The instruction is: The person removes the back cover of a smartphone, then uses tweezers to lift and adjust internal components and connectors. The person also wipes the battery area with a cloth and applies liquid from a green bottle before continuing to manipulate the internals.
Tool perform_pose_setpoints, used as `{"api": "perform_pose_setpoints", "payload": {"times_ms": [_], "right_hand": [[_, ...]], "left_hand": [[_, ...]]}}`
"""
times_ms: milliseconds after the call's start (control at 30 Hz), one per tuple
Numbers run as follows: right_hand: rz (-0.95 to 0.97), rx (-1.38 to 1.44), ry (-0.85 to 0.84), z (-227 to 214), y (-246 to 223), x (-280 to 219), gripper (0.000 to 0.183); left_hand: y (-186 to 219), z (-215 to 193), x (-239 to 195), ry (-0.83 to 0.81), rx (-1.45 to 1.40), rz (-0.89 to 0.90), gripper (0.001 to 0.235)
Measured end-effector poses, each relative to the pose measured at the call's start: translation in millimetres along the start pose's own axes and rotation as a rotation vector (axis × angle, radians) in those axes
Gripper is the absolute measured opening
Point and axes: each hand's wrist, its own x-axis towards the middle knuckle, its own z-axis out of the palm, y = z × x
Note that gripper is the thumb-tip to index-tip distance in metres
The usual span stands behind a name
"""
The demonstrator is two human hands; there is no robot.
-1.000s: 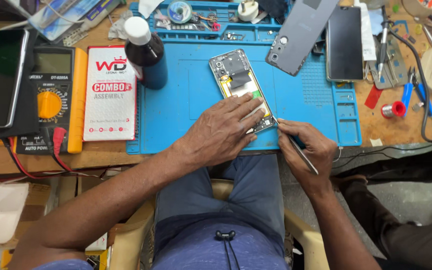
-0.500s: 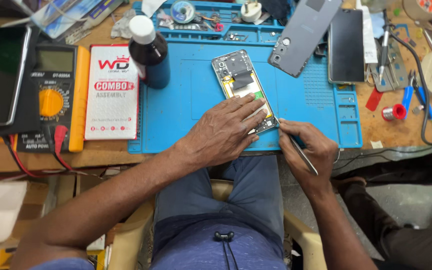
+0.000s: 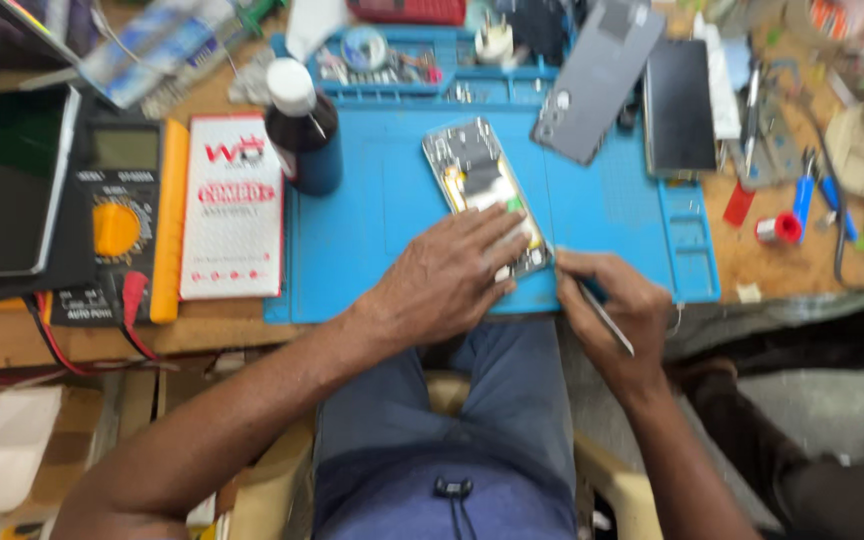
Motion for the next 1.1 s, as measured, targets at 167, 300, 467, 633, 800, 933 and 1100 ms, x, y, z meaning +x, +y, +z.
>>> {"api": "perform_pose_setpoints", "payload": {"times_ms": [167, 300, 467, 633, 800, 933, 1100], "right_hand": [[0.044, -0.008, -0.009, 4, 5, -3, 0.015], [0.005, -0.023, 0.018, 7, 7, 4, 0.015], [0.024, 0.001, -0.015, 3, 1, -6, 0.017], [0.068, -0.060, 0.030, 8, -3, 13, 0.015], [0.083, 0.016, -0.062, 10, 0, 21, 0.017], [-0.020, -0.021, -0.008, 13, 0, 31, 0.018], [0.182, 0.025, -0.085, 17, 9, 28, 0.015]], "left_hand": [[1, 5, -4, 0.029, 0.010, 0.020, 0.054], [-4, 4, -2, 0.024, 0.009, 0.004, 0.053], [-1, 8, -4, 0.027, 0.018, 0.013, 0.053], [-4, 9, -4, 0.017, 0.019, 0.002, 0.050], [0, 6, -4, 0.031, 0.031, 0.018, 0.053], [-4, 2, -3, 0.059, -0.002, 0.003, 0.052], [-2, 9, -6, 0.065, 0.019, 0.022, 0.052]]}}
